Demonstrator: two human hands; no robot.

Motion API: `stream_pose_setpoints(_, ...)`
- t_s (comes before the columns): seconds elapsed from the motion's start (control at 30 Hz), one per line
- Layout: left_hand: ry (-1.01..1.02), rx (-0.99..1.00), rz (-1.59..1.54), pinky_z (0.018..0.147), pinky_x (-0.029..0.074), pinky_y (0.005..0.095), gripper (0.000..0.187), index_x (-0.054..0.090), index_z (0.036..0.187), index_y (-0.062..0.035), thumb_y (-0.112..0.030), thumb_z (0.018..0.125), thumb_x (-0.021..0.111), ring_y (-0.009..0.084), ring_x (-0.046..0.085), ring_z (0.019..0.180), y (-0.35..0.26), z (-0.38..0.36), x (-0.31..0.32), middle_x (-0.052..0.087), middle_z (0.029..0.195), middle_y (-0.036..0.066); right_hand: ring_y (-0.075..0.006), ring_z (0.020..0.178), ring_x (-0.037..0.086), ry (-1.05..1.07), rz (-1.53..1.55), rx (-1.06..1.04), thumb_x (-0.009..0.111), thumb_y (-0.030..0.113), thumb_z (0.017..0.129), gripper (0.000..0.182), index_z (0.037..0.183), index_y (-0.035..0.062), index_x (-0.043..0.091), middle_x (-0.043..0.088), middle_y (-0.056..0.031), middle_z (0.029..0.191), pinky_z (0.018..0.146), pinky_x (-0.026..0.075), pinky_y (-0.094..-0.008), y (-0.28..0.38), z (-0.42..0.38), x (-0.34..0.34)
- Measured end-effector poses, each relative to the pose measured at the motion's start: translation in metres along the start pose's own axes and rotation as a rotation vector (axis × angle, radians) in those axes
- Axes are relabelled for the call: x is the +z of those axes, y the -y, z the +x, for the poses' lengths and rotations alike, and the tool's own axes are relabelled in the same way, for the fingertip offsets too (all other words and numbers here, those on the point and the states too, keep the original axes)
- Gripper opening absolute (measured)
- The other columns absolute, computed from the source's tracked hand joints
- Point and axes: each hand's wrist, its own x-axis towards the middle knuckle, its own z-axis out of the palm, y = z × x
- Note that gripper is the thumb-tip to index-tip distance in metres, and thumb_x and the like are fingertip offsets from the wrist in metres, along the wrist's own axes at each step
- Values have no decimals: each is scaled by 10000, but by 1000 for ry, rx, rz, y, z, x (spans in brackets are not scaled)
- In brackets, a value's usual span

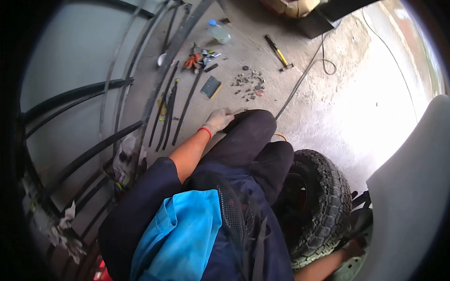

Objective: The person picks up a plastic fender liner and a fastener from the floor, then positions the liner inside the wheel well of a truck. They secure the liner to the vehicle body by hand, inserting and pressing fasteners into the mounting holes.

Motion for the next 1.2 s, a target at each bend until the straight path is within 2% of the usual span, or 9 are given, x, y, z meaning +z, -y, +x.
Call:
stream_pose_setpoints(0.07, -56, -4, -59, 930, 504, 425, 424, 702, 1139, -32, -334, 850, 628, 340, 678, 1052, -13, -43, -20, 713, 1083, 216, -308, 980, 642, -897, 152, 100, 413, 477, 968, 502, 959, 41, 660, 672, -121, 959, 947, 494, -525, -48, 7, 38)
stream_pose_setpoints(0.1, -97, -3, -113, 933, 500, 423, 433, 699, 1146, -29, -339, 850, 635, 336, 674, 1059, -19, -66, -26, 710, 1093, 213, -300, 939, 639, -930, 186, 160, 424, 456, 955, 472, 942, 48, 661, 665, -118, 925, 918, 500, -512, -81, 1, 56)
stream_pose_setpoints(0.37, -168, -194, -233, 906, 505, 411, 392, 697, 1127, -16, -305, 866, 657, 330, 675, 1033, 30, -253, -58, 715, 1087, 194, -245, 734, 615, 60, 245, 862, 489, 389, 967, 359, 963, 70, 654, 628, -93, 782, 754, 531, -442, -240, -61, 360)
stream_pose_setpoints(0.47, -253, -252, -411, 873, 512, 396, 373, 698, 1111, -11, -290, 866, 665, 329, 674, 994, 81, -313, -24, 717, 1061, 200, -239, 777, 629, -6, -388, 1042, 459, 491, 1031, 502, 1163, 33, 619, 662, -96, 888, 764, 533, -416, -254, -86, 471)
stream_pose_setpoints(0.57, -425, -220, -454, 909, 508, 440, 385, 700, 1120, -13, -307, 878, 648, 356, 668, 1049, 144, -348, 28, 704, 1102, 234, -231, 916, 627, 436, -873, 979, 435, 596, 1025, 689, 1389, 19, 532, 666, -165, 1089, 783, 525, -371, -250, -98, 534)
stream_pose_setpoints(0.77, -219, -457, -417, 954, 504, 440, 372, 667, 1166, -3, -256, 901, 602, 372, 651, 1123, 173, -403, 34, 675, 1190, 241, -233, 822, 635, 585, -1169, 786, 457, 526, 1034, 597, 1310, 10, 574, 667, -157, 1052, 718, 529, -363, -243, -87, 525)
stream_pose_setpoints(0.93, -839, -31, -573, 886, 521, 404, 410, 673, 1154, -81, -360, 854, 651, 357, 668, 1062, 234, -376, 80, 708, 1141, 159, -242, 858, 654, 573, -1255, 771, 438, 473, 1044, 537, 1225, 2, 621, 696, -147, 962, 713, 530, -382, -301, -62, 417)
stream_pose_setpoints(1.1, -754, -319, -676, 844, 538, 425, 233, 681, 1004, -66, -247, 862, 645, 346, 690, 989, 213, -499, -20, 728, 1016, 144, -253, 969, 687, 1197, -1836, 308, 355, 520, 1053, 632, 1174, -24, 654, 716, -179, 1036, 859, 535, -389, -315, -107, 399)
stream_pose_setpoints(1.2, -892, -360, -842, 878, 530, 403, 274, 700, 1041, -74, -283, 868, 661, 337, 684, 1013, 272, -532, 3, 719, 1069, 145, -266, 951, 692, 1219, -1702, 647, 377, 522, 1048, 623, 1229, -21, 624, 698, -184, 1092, 842, 550, -399, -350, -129, 421)
